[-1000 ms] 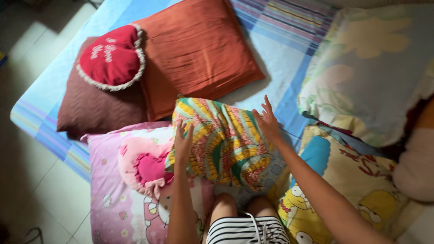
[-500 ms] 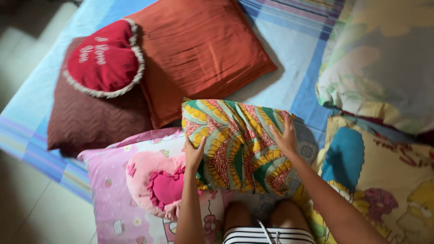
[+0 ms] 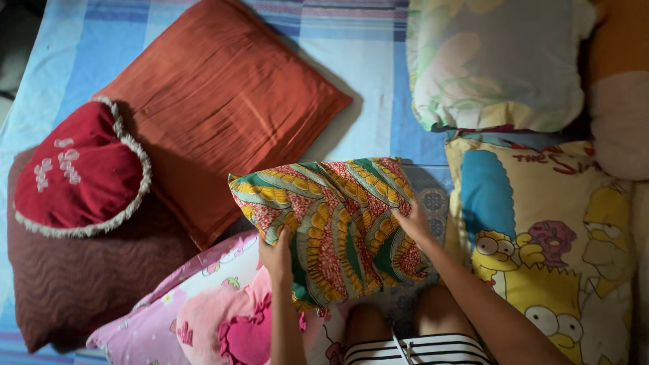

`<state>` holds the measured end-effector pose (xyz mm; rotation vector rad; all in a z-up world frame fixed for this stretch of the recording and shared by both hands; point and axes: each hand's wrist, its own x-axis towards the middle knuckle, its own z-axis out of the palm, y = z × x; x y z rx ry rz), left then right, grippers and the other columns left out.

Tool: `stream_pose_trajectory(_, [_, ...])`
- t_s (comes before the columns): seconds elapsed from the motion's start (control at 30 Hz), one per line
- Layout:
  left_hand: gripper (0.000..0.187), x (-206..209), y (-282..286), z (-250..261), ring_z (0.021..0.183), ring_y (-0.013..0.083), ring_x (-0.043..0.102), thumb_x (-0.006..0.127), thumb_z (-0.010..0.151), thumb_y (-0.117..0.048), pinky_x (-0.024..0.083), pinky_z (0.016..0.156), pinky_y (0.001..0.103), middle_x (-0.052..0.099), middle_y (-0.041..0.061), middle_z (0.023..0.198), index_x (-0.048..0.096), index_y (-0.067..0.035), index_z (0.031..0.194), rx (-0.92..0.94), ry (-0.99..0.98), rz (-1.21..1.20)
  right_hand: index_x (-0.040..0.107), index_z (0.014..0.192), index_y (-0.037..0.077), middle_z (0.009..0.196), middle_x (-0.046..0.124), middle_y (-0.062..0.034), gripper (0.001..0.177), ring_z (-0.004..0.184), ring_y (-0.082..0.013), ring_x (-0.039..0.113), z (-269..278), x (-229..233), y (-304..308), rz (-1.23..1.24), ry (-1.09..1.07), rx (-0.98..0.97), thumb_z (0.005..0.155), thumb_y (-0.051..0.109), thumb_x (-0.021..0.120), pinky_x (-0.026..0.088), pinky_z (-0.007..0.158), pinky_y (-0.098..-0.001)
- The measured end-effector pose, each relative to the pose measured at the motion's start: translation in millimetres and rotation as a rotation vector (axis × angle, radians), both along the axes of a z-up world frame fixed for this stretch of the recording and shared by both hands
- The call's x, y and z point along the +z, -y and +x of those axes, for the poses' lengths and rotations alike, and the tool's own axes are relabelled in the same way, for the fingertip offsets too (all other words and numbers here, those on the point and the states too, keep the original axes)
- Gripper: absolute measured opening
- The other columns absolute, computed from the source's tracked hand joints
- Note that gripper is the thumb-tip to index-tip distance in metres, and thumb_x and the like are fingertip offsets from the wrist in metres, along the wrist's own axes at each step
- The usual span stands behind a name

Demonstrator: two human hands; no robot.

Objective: The person walks through the house into a bedroom, sits on the bed, and rearranges the pillows, cushions, and a plush toy, stacking and aligning them along the head of the bed before standing up and walking away.

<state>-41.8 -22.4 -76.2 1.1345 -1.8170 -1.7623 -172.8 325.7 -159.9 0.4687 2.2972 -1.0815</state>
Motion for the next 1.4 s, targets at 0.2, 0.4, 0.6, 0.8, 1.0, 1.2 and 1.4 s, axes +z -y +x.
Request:
stream_pose_trajectory(0.2, [0.060, 140, -69, -67, 0.107, 0.0329, 0.067, 0.081, 0.089, -0.021, 0.052, 0.092, 0.043, 0.068, 0.023, 0.121, 0.056, 0.010, 0.134, -0.129, -0.183, -0.482, 0.021, 0.160, 0.019, 0.166, 0.025, -0.0087, 0.102, 0.145, -0.0340, 0.038, -64, 198, 87, -0.287, -0.075, 0.233, 0.083, 0.080, 0.046, 0.039, 0.113, -0.0574])
stream_pose_trajectory(0.4, [0.058, 286, -139, -119, 0.100, 0.0386, 0.066, 0.085, 0.075, -0.013, 0.054, 0.085, 0.046, 0.067, 0.020, 0.112, 0.064, 0.002, 0.126, -0.402, -0.403, -0.790, 0.013, 0.160, 0.029, 0.164, 0.029, -0.0082, 0.115, 0.143, -0.0414, 0.040, -106, 351, 74, -0.735, -0.103, -0.096, 0.067, 0.086, 0.048, 0.043, 0.112, -0.0642])
stream_pose_trajectory(0.6, [0.065, 307, -165, -122, 0.104, 0.0302, 0.062, 0.078, 0.071, -0.005, 0.051, 0.093, 0.043, 0.068, 0.009, 0.120, 0.066, -0.010, 0.135, -0.647, -0.584, -1.082, 0.036, 0.163, 0.009, 0.164, 0.043, -0.0130, 0.102, 0.149, -0.0350, 0.042, -117, 374, -17, -1.613, -0.100, -0.260, 0.090, 0.081, 0.043, 0.032, 0.120, -0.0586])
stream_pose_trajectory(0.8, [0.060, 168, -165, -100, 0.109, 0.0319, 0.058, 0.069, 0.075, 0.000, 0.045, 0.101, 0.049, 0.064, 0.008, 0.130, 0.065, -0.015, 0.133, -0.870, -0.414, -1.242, 0.055, 0.150, 0.019, 0.156, 0.057, -0.0018, 0.062, 0.144, -0.0243, 0.050, -111, 211, -94, -1.473, 0.002, -0.370, 0.101, 0.053, 0.037, 0.032, 0.123, -0.0489])
stream_pose_trajectory(1.0, [0.061, 0, -189, -29, 0.113, 0.0358, 0.053, 0.069, 0.076, -0.004, 0.042, 0.101, 0.050, 0.058, 0.013, 0.127, 0.061, -0.015, 0.135, -1.258, -0.035, -1.132, 0.037, 0.155, 0.018, 0.161, 0.038, -0.0043, 0.072, 0.149, -0.0253, 0.033, -22, 32, -151, -0.622, 0.456, -0.464, 0.097, 0.061, 0.039, 0.023, 0.124, -0.0508])
stream_pose_trajectory(1.2, [0.069, -93, -167, 16, 0.121, 0.0458, 0.050, 0.086, 0.068, -0.034, 0.039, 0.100, 0.061, 0.052, 0.027, 0.136, 0.063, -0.007, 0.127, -1.073, 0.209, -0.946, 0.019, 0.160, 0.017, 0.167, 0.019, -0.0069, 0.087, 0.154, -0.0263, 0.015, 22, -23, -161, -0.404, 0.557, -0.342, 0.094, 0.069, 0.041, 0.015, 0.125, -0.0527])
stream_pose_trajectory(1.4, [0.072, -150, -66, -33, 0.137, 0.0446, 0.040, 0.067, 0.097, -0.041, 0.031, 0.111, 0.053, 0.040, 0.029, 0.149, 0.040, -0.001, 0.151, -0.302, 0.491, -0.500, 0.021, 0.162, 0.011, 0.168, 0.025, -0.0113, 0.102, 0.155, -0.0279, 0.021, -63, -31, -121, -0.277, 0.101, -0.107, 0.087, 0.078, 0.040, 0.019, 0.124, -0.0498])
